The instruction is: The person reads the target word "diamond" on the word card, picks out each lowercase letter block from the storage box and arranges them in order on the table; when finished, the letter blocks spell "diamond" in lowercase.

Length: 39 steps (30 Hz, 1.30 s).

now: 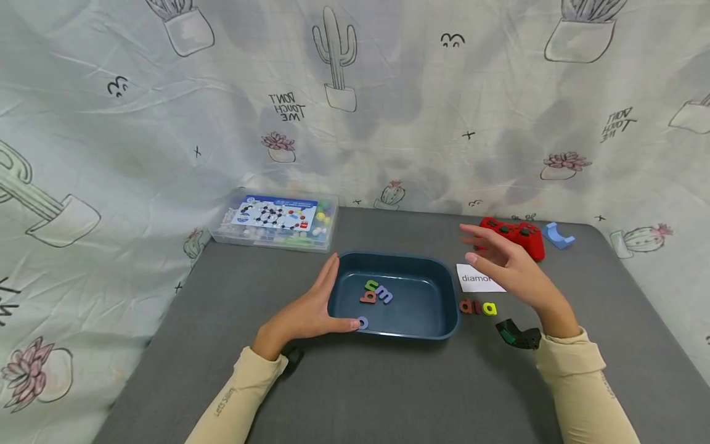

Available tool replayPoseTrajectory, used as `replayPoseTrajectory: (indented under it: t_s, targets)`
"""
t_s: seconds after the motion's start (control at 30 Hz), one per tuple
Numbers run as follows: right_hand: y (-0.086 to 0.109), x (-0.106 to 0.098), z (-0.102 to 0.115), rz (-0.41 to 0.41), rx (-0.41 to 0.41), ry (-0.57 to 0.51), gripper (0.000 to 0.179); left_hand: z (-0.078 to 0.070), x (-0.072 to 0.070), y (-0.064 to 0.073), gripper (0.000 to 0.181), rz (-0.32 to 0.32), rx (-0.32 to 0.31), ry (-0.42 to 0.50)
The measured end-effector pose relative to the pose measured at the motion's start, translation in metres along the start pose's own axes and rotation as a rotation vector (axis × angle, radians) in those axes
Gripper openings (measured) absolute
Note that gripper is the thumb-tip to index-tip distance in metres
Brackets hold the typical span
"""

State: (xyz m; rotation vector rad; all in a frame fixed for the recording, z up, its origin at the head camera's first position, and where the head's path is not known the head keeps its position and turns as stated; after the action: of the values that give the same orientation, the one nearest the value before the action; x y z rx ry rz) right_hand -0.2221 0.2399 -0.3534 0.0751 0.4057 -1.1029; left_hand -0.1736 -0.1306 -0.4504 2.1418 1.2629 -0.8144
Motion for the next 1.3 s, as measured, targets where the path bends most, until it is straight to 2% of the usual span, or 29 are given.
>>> replayPoseTrajectory:
  t_s: [0.2,0.43,0.63,0.83,1.03,1.3]
  targets:
    - [-0.020,0.025,0.009,0.060,-0.070,-0.050,0.057,-0.001,0.000,0.001,0.136,0.000,-0.007,-0.006]
    - [-0.040,0.051,0.018,0.110,-0.095,-0.095,0.057,-0.001,0.001,0.000,0.136,0.003,-0.009,-0.013]
    - [-0.054,0.078,0.019,0.160,-0.150,-0.165,0.056,-0.001,0.000,0.001,0.136,0.002,-0.020,0.003]
    - [-0.067,0.104,0.013,0.227,-0.190,-0.206,0.055,0.000,0.000,-0.002,0.135,0.004,-0.003,0.020]
    - [-0.072,0.126,0.001,0.317,-0.152,-0.219,0.053,0.000,0.002,-0.003,0.133,0.009,-0.006,0.022]
    - [-0.078,0.138,-0.005,0.399,-0.071,-0.163,0.056,0.000,0.001,-0.002,0.134,0.017,-0.006,0.035]
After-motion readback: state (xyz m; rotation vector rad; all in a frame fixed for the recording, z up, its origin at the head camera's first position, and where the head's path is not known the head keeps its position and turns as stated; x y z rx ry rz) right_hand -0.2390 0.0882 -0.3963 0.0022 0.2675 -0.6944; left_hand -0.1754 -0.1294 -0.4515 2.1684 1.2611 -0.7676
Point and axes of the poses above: each hand's wrist, its own y-axis away from the middle knuckle, its own x-axis out of the palm, z = x × y, the point moved 5 cm from there along -y, towards the middle knuckle, and after that the axes turned 10 degrees about -y, right-handed, at the moved point
